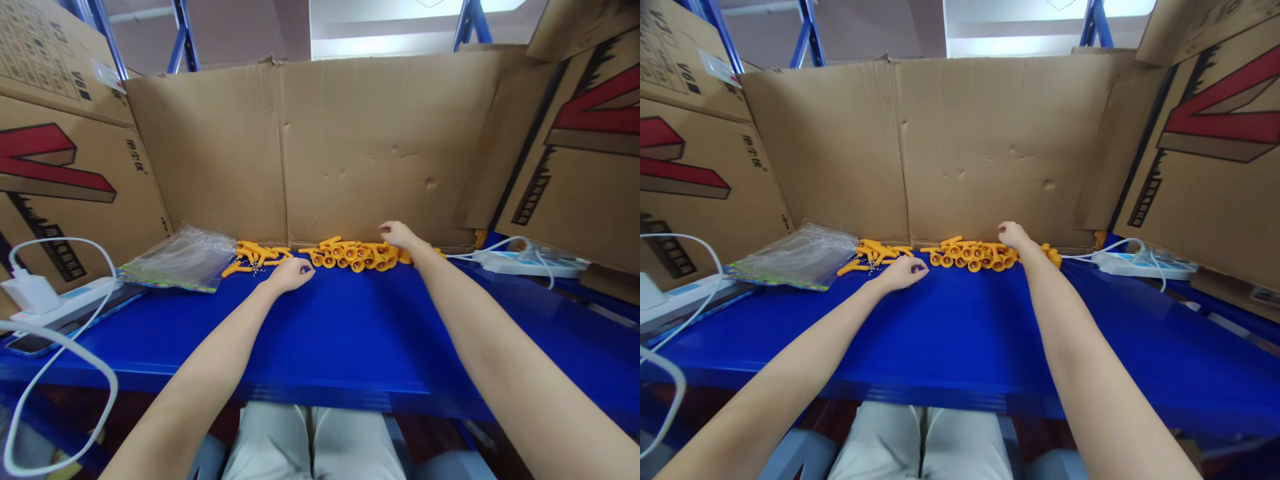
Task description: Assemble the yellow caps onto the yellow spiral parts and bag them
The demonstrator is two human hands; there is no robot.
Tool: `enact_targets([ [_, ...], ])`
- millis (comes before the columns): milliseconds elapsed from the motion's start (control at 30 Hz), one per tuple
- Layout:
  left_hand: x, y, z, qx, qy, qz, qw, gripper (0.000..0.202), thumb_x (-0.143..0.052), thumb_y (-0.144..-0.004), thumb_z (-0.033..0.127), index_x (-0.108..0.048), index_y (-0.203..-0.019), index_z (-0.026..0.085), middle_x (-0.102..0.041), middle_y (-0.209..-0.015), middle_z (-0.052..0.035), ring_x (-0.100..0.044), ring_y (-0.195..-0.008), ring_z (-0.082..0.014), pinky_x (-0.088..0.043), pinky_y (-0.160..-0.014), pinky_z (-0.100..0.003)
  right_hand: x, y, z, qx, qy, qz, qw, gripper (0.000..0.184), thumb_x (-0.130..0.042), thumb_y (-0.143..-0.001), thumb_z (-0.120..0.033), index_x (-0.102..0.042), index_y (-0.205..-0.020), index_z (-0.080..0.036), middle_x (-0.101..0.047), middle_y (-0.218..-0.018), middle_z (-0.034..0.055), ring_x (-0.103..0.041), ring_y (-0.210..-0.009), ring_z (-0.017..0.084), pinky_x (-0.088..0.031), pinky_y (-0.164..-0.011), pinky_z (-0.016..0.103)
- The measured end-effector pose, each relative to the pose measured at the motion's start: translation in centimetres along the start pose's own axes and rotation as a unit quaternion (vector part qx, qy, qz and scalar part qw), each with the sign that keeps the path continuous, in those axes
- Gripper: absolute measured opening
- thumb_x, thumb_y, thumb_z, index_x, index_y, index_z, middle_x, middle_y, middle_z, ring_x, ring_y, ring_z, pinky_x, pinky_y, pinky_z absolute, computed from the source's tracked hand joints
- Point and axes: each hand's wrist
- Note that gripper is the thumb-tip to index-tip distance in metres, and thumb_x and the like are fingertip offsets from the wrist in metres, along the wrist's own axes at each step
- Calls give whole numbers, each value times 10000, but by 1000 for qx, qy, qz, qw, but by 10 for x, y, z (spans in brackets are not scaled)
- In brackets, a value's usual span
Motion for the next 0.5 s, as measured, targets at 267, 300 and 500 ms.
enact_targets([
  [267,0,1,1,-1,-8,-2,1000,241,-490,-785,273,-680,-856,144,-646,-629,-15,-558,-558,-127,-403,-568,-228,-23,9,48,-55,31,-33,997,396,-553,-717,-105,-656,-1085,-208,-644,-1159,81,-597,-1052,230,-444,-853,303],
  [300,0,0,0,-2,-7,-2,1000,241,-492,-782,275,-681,-855,145,-647,-631,-15,-560,-561,-128,-403,-571,-229,-25,10,48,-56,36,-27,997,392,-564,-713,-112,-660,-1077,-223,-647,-1151,75,-594,-1054,235,-441,-854,308],
  [500,-3,-2,-4,-12,-5,-2,1000,241,-493,-771,274,-680,-854,147,-638,-620,-9,-560,-566,-132,-401,-587,-237,-22,14,38,-80,83,-14,993,357,-570,-741,-149,-643,-1073,-258,-659,-1115,71,-581,-1069,258,-422,-882,374],
])
Point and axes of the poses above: each hand's wrist, its own y-axis away from the middle knuckle, its own x-axis out of the back of the hand, z = x × y
